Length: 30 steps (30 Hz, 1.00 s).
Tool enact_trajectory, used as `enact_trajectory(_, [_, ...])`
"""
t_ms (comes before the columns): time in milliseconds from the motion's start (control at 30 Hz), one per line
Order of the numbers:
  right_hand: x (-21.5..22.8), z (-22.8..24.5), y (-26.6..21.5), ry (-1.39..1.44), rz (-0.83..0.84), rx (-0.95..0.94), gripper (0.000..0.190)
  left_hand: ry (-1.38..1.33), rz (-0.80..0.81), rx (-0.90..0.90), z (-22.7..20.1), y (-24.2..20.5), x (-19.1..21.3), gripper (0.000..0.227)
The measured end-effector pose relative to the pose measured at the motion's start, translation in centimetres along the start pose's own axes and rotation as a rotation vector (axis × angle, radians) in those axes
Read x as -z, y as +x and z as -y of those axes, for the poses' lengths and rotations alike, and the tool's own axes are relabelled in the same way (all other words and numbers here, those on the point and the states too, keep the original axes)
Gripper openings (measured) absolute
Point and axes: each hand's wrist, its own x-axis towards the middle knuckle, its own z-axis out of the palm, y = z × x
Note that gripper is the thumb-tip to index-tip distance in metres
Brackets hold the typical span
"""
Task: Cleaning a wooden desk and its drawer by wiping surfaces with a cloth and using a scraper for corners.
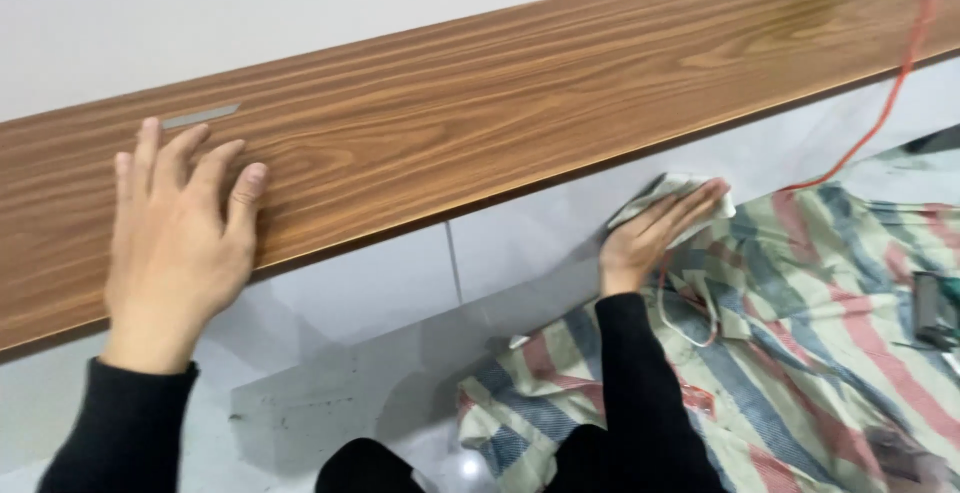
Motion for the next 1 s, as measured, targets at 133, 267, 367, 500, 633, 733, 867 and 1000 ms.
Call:
enact_trajectory(133, [1.0, -2.7, 2.6, -0.028, 0.083, -0.007, 0.064, 0.046, 0.108, 0.087, -1.0, 0.2, -0.1, 0.067])
enact_trajectory(267, [4.5, 14.7, -4.5, -0.032, 0.426, 0.298, 0.082, 0.078, 0.148, 0.142, -0.6, 0.8, -1.0, 0.065])
enact_trajectory(367, [3.5, 14.4, -2.5, -0.017, 0.426, 0.546, 0.097, 0.166, 0.056, -0.072, -5.4, 1.9, -1.1, 0.067])
enact_trajectory(500, [5.3, 12.3, 10.4, -0.071, 0.347, 0.554, 0.067, 0.041, -0.070, -0.306, -11.5, 4.4, -3.3, 0.063])
enact_trajectory(633, [7.7, -0.8, 22.4, -0.183, 0.340, 0.516, 0.048, -0.079, -0.142, -0.324, -11.4, 4.5, -7.2, 0.064])
enact_trajectory(733, [6.3, -1.3, 25.5, -0.336, 0.400, 0.443, 0.046, -0.121, -0.137, -0.295, -11.5, 4.4, -7.0, 0.065])
enact_trajectory(867, [4.6, 10.0, 15.4, -0.342, 0.380, 0.615, 0.040, -0.113, -0.158, -0.240, -12.4, 4.1, -6.3, 0.057])
enact_trajectory(1000, [5.6, 25.3, 6.0, -0.086, 0.503, 0.703, 0.047, -0.077, -0.220, -0.314, -11.6, 4.3, -6.2, 0.055])
